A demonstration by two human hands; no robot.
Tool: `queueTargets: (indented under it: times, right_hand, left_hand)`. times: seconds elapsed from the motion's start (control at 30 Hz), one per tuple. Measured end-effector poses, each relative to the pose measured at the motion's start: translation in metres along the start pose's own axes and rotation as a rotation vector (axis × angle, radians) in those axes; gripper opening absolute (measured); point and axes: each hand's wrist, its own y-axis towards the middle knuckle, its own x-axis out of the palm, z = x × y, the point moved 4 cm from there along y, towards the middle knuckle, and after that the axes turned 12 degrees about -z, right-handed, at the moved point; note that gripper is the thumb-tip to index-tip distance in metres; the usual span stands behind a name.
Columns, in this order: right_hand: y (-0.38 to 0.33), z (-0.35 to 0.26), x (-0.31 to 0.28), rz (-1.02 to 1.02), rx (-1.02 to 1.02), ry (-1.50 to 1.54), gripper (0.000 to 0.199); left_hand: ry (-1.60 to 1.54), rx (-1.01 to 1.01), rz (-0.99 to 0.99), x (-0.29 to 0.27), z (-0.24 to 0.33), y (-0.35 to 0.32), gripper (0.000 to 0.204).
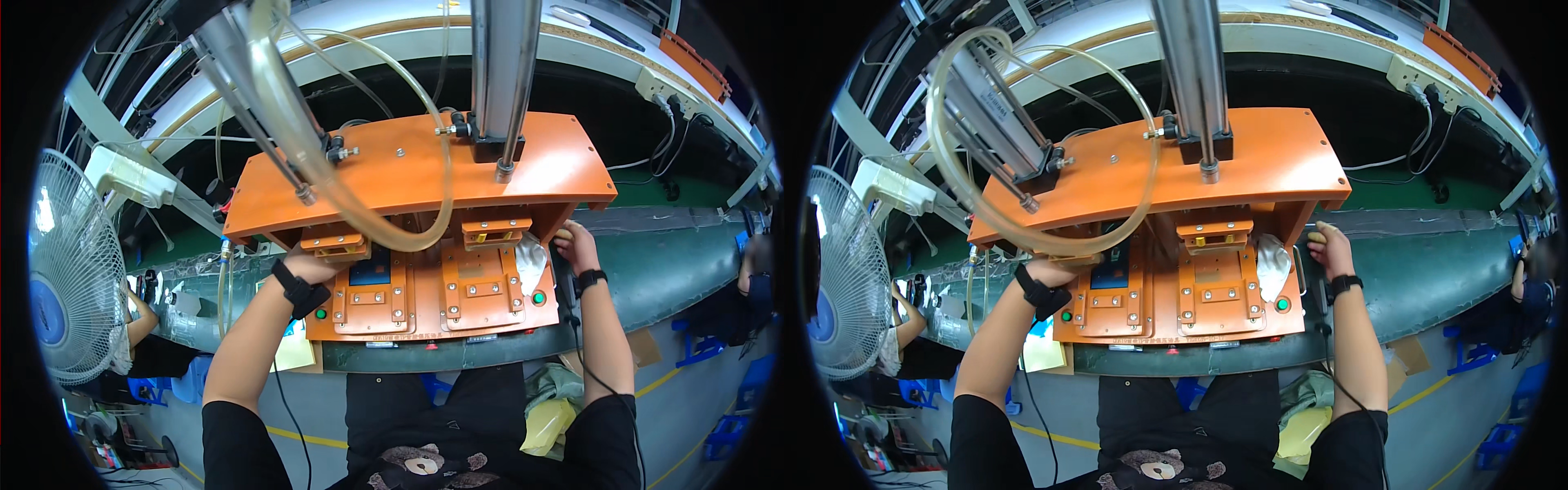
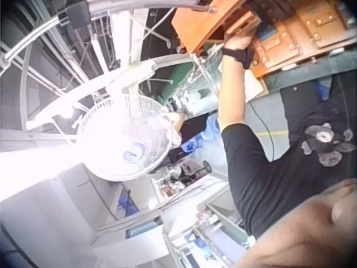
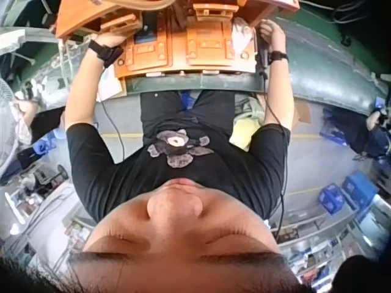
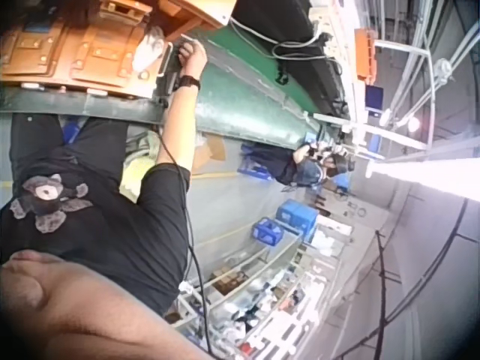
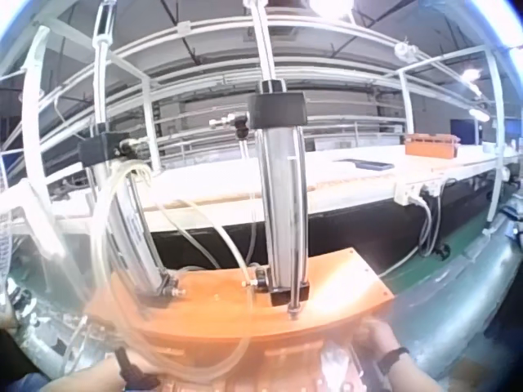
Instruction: Operator uses a pneumatic press machine to assemble or test black plastic electronic housings.
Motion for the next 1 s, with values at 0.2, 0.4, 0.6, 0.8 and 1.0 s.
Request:
queueTargets:
  times: [0.2,0.4,0.6,0.8,1.0]
  right_hand:
    - [-0.101,-0.006,0.026,0.042,-0.193,-0.337,0.025]
    - [-0.176,0.032,0.073,-0.045,-0.370,-0.257,0.043]
    - [-0.173,0.060,0.100,-0.049,-0.524,-0.036,0.041]
    - [-0.173,0.065,0.105,0.094,-0.606,0.038,0.039]
    - [-0.171,0.068,0.104,0.084,-0.587,0.052,0.039]
  left_hand:
    - [-0.338,-0.092,0.175,-0.005,0.004,-0.047,0.046]
    - [-0.265,0.160,0.610,0.026,0.016,-0.102,0.036]
    - [-0.550,0.012,0.952,0.114,-0.036,-0.128,0.039]
    - [-0.946,0.049,1.069,0.155,-0.041,-0.120,0.042]
    - [-1.222,0.093,1.024,0.165,-0.041,-0.113,0.045]
